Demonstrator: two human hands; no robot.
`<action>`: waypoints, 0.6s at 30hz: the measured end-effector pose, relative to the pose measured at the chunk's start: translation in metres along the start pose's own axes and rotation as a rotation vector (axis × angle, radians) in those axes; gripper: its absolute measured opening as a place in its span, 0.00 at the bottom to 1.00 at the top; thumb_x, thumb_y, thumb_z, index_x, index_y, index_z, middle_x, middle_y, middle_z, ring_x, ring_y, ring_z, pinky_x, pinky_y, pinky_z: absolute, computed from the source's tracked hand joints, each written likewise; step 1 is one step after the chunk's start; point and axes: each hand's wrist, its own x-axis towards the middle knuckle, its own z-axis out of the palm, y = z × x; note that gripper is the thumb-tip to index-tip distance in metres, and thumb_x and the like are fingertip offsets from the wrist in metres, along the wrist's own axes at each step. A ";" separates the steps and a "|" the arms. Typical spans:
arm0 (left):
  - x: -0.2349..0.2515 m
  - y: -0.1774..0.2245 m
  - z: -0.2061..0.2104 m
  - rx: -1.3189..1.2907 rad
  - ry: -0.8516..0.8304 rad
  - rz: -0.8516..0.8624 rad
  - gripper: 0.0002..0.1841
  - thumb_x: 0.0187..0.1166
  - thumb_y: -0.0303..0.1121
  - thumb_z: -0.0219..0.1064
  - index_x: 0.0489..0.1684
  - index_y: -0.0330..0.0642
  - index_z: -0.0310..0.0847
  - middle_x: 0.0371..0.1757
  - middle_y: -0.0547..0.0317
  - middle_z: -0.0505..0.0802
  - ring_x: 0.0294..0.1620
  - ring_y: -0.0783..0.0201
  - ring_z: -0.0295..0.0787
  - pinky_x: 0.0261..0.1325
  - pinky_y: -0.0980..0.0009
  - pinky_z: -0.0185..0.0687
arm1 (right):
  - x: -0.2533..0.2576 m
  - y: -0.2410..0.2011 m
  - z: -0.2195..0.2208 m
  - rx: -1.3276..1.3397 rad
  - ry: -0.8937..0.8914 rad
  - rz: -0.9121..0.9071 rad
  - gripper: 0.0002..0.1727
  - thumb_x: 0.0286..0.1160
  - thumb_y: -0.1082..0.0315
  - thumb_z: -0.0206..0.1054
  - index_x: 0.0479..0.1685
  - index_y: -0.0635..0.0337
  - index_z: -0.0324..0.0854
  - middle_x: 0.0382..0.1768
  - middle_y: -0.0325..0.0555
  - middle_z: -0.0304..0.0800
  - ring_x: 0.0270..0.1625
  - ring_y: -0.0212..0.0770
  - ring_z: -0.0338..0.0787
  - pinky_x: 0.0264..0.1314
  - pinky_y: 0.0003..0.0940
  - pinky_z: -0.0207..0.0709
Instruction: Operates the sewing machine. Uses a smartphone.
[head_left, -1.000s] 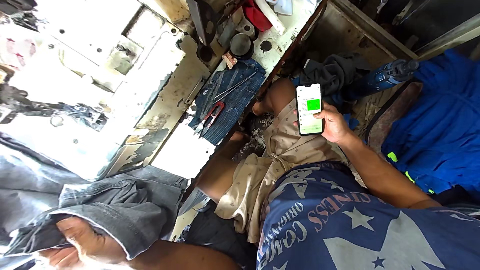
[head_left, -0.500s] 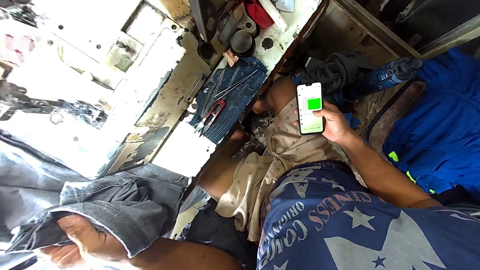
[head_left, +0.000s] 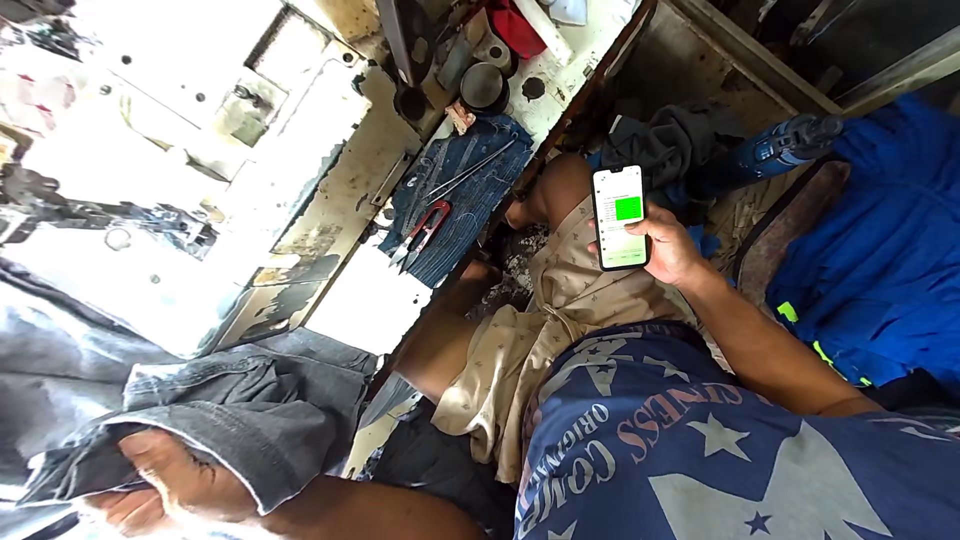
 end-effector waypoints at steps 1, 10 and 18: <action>0.000 -0.001 -0.001 0.004 0.001 0.002 0.26 0.89 0.26 0.56 0.80 0.15 0.55 0.72 0.39 0.82 0.74 0.66 0.81 0.81 0.71 0.74 | 0.000 0.000 -0.001 -0.003 -0.005 0.001 0.24 0.81 0.77 0.47 0.77 0.66 0.66 0.67 0.72 0.82 0.65 0.70 0.87 0.66 0.69 0.82; 0.003 -0.009 -0.005 -0.006 0.009 -0.004 0.27 0.90 0.26 0.56 0.80 0.15 0.55 0.73 0.38 0.82 0.75 0.63 0.81 0.82 0.69 0.74 | 0.002 -0.001 0.000 0.014 0.015 0.007 0.23 0.85 0.74 0.46 0.78 0.65 0.66 0.67 0.71 0.82 0.66 0.69 0.87 0.66 0.68 0.82; 0.009 -0.023 -0.016 0.008 -0.017 0.027 0.27 0.89 0.29 0.59 0.79 0.16 0.59 0.72 0.38 0.83 0.75 0.62 0.82 0.82 0.67 0.74 | 0.006 -0.003 0.000 0.004 -0.028 0.005 0.24 0.92 0.61 0.46 0.81 0.60 0.62 0.67 0.69 0.83 0.65 0.67 0.88 0.66 0.66 0.84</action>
